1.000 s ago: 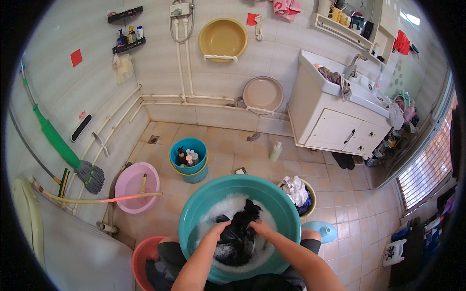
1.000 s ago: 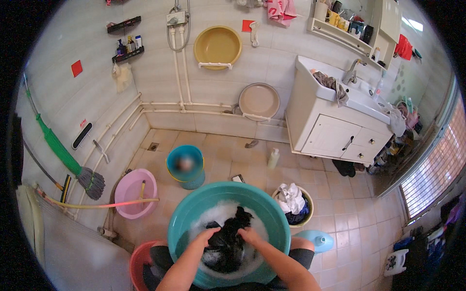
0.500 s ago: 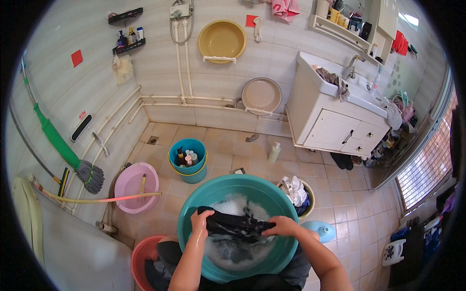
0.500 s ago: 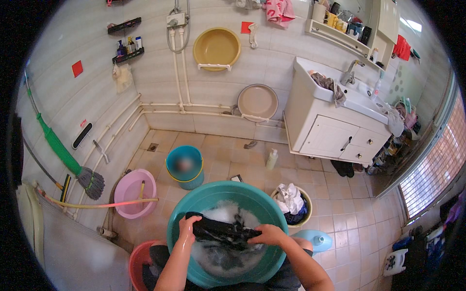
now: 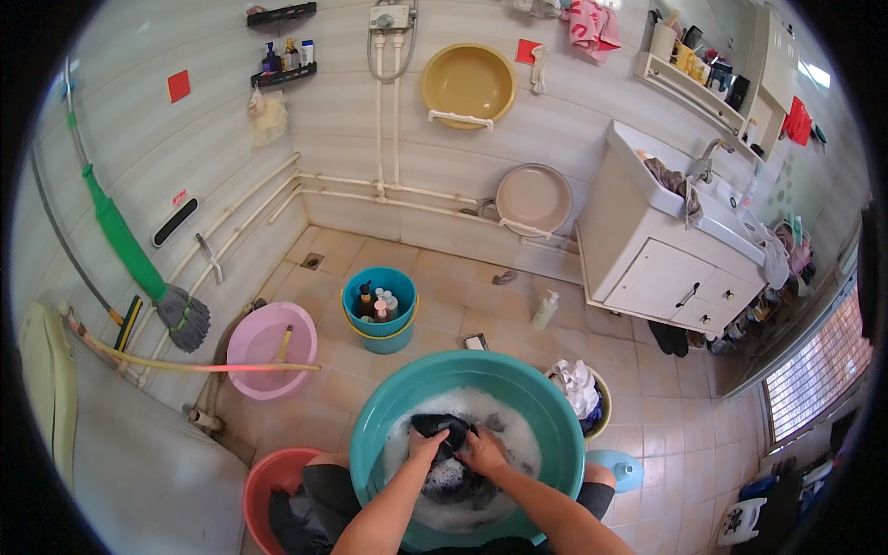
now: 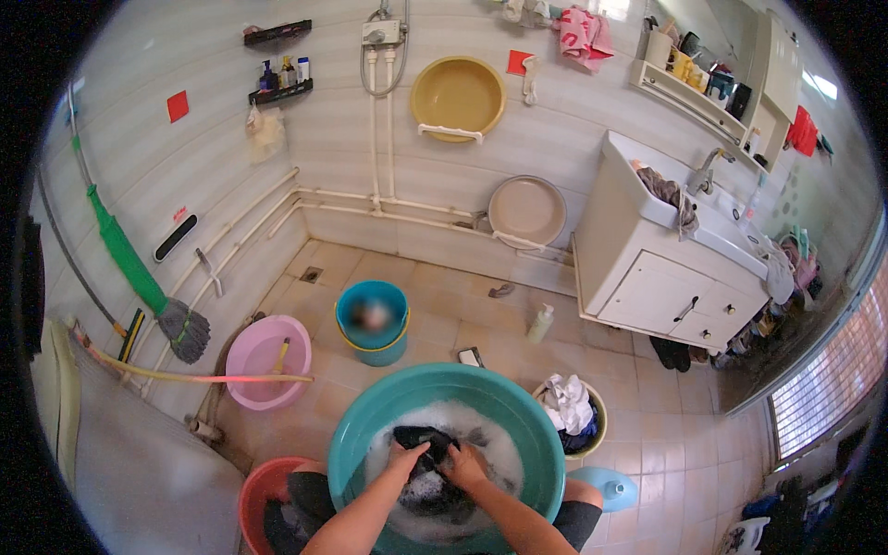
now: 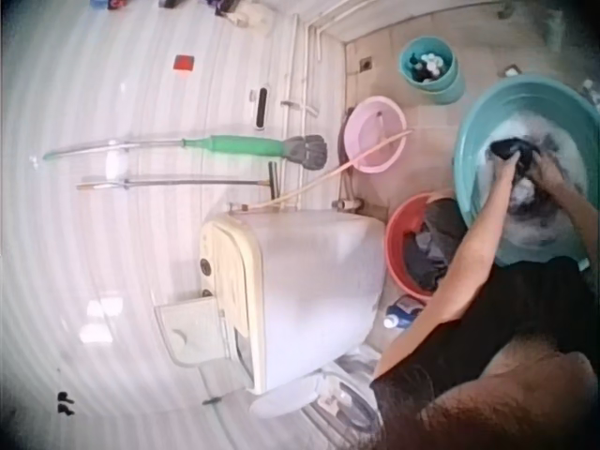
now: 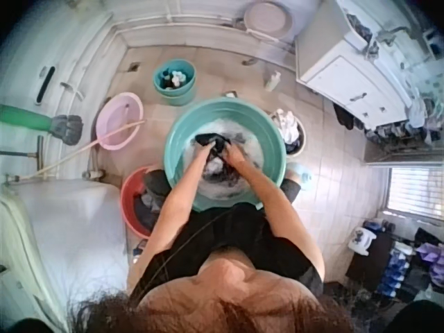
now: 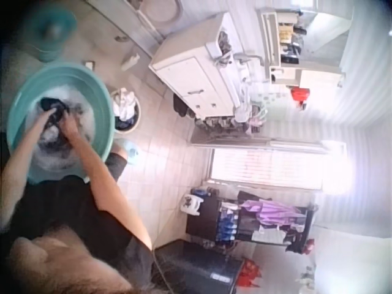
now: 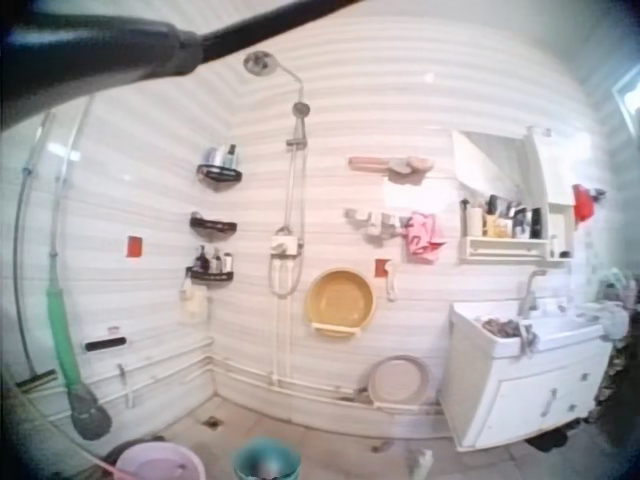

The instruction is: The person sits on a small stool and hand-washes a dark garment in a large teal basin filled with soapy water. They repeatedly scrub, squeeze, and agitate the fabric with both hands throughout the clip.

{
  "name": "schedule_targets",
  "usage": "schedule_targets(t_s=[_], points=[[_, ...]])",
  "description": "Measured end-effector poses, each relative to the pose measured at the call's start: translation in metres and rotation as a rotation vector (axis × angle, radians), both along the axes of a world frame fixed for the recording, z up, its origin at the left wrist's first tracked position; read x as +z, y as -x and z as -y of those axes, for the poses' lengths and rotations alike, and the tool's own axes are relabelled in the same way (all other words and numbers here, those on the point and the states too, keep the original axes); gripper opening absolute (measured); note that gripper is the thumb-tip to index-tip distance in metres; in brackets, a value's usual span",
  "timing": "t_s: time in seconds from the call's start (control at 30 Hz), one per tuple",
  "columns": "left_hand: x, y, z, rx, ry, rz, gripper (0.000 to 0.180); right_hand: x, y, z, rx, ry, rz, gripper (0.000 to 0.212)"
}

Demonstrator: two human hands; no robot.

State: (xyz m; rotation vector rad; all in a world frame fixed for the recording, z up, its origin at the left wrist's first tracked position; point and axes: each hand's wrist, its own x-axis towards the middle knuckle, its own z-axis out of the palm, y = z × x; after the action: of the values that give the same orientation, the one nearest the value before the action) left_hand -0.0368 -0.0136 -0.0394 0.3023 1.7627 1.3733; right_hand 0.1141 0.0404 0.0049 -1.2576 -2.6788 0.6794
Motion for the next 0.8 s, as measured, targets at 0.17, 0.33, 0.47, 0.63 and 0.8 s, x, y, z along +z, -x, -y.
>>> schedule_targets(t_s=[0.17,0.33,0.47,0.63,0.8], points=[[-0.028,-0.001,-0.013,-0.036,0.228,0.103,0.062,-0.031,-0.016,-0.026,-0.527,0.427,-0.429,0.056],[0.019,-0.009,-0.018,0.010,-0.111,0.937,0.047,0.021,0.025,0.018,-0.512,0.532,-0.690,0.048],[0.005,-0.005,-0.009,-0.149,-0.305,1.103,0.032,0.082,0.050,0.070,-0.185,0.319,-0.564,0.033],[-0.010,-0.016,-0.015,-0.054,-0.083,0.746,0.033,0.081,0.054,0.047,-0.262,0.034,-0.288,0.032],[0.058,-0.033,-0.022,0.006,0.203,0.358,0.060,0.006,0.017,-0.019,-0.633,0.216,-0.280,0.039]])
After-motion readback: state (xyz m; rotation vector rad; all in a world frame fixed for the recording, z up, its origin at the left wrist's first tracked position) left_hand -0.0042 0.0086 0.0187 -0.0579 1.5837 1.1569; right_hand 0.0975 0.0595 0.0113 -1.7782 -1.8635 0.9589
